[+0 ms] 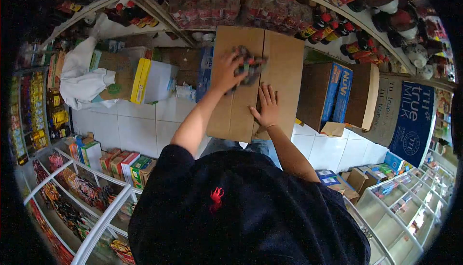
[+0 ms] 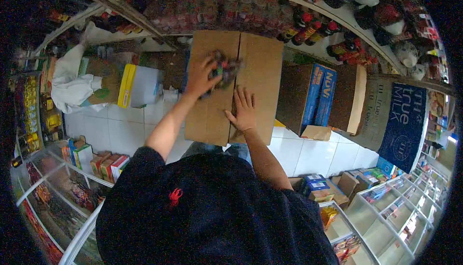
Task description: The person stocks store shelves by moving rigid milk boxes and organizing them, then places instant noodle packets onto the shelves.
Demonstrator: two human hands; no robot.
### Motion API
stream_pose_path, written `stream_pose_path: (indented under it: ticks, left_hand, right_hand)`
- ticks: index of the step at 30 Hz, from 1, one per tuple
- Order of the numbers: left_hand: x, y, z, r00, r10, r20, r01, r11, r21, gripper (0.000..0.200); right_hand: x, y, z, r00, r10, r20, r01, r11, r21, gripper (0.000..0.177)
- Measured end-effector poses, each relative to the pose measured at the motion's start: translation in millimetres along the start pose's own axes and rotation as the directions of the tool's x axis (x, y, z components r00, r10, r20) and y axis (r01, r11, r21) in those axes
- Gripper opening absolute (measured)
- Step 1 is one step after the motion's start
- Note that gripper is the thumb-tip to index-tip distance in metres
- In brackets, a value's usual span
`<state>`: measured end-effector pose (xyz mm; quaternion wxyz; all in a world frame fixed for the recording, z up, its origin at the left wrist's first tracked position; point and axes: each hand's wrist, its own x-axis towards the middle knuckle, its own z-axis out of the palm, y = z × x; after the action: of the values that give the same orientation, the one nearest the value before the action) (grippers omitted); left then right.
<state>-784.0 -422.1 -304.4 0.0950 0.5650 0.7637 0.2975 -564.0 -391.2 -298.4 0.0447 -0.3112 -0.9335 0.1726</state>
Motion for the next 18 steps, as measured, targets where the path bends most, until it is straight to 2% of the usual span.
stream_pose_path:
  ticks: [1,3,4,5,6,7,9,10,12,13,14,15,16,17,18]
  left_hand:
    - [-23,9,2,0.999,-0.025,0.032,0.028,0.995,-0.092,0.053]
    - [-70,24,7,0.998,-0.037,0.056,0.049,0.975,-0.217,0.055]
    - [-91,39,2,0.994,-0.035,0.104,0.048,0.991,-0.125,0.057]
    - [-107,53,-4,0.989,-0.034,0.147,0.038,0.999,-0.03,0.059]
    - [-114,69,-16,0.968,-0.04,0.247,0.042,0.999,-0.006,0.063]
    - [-119,82,-27,0.938,-0.044,0.344,0.039,0.999,0.02,0.068]
    - [-130,89,-24,0.939,-0.005,0.344,0.014,1.0,-0.023,0.071]
    - [-127,91,-25,0.946,0.011,0.323,0.013,0.997,-0.074,0.074]
    - [-118,95,-28,0.943,0.018,0.332,-0.011,1.0,-0.022,0.075]
    - [-112,98,-28,0.93,-0.011,0.366,0.019,1.0,-0.019,0.073]
    - [-109,102,-25,0.956,0.002,0.294,0.042,0.989,-0.141,0.07]
    - [-107,106,-19,0.973,0.008,0.232,0.057,0.961,-0.27,0.068]
    - [-107,111,-8,0.98,-0.058,0.188,0.12,0.933,-0.34,0.07]
    - [-106,116,-2,0.993,-0.07,0.099,0.1,0.937,-0.335,0.069]
    - [-101,122,-2,0.995,-0.014,0.099,0.049,0.934,-0.355,0.069]
  right_hand:
    - [0,2,3,1.0,0.005,-0.013,-0.005,1.0,0.003,0.075]
    - [-5,7,10,0.989,0.068,0.129,-0.057,0.995,-0.087,0.076]
    - [-6,4,6,0.99,0.077,0.119,-0.067,0.994,-0.083,0.076]
    - [-3,-1,-3,1.0,-0.005,0.022,0.006,1.0,-0.028,0.073]
    - [0,-3,-9,0.993,-0.083,-0.084,0.085,0.996,0.014,0.07]
    - [2,-2,-11,0.992,-0.072,-0.105,0.074,0.997,0.011,0.07]
    - [1,-4,-14,0.998,-0.031,-0.055,0.035,0.997,0.068,0.064]
    - [3,-4,-16,0.996,-0.017,-0.093,0.023,0.998,0.055,0.064]
    - [-4,3,-18,0.983,-0.1,-0.153,0.13,0.97,0.203,0.062]
    - [-12,13,-3,0.975,-0.02,-0.219,0.115,0.895,0.43,0.059]
    - [-19,18,8,0.959,0.07,-0.275,0.125,0.767,0.629,0.056]
    - [-18,12,-2,0.981,0.179,-0.081,-0.033,0.556,0.831,0.054]
    - [-17,2,-21,0.967,0.219,0.128,-0.187,0.278,0.942,0.052]
    - [-21,-13,-59,0.924,0.221,0.313,-0.348,0.143,0.926,0.049]
    - [-26,-26,-85,0.852,0.188,0.489,-0.498,-0.002,0.867,0.047]
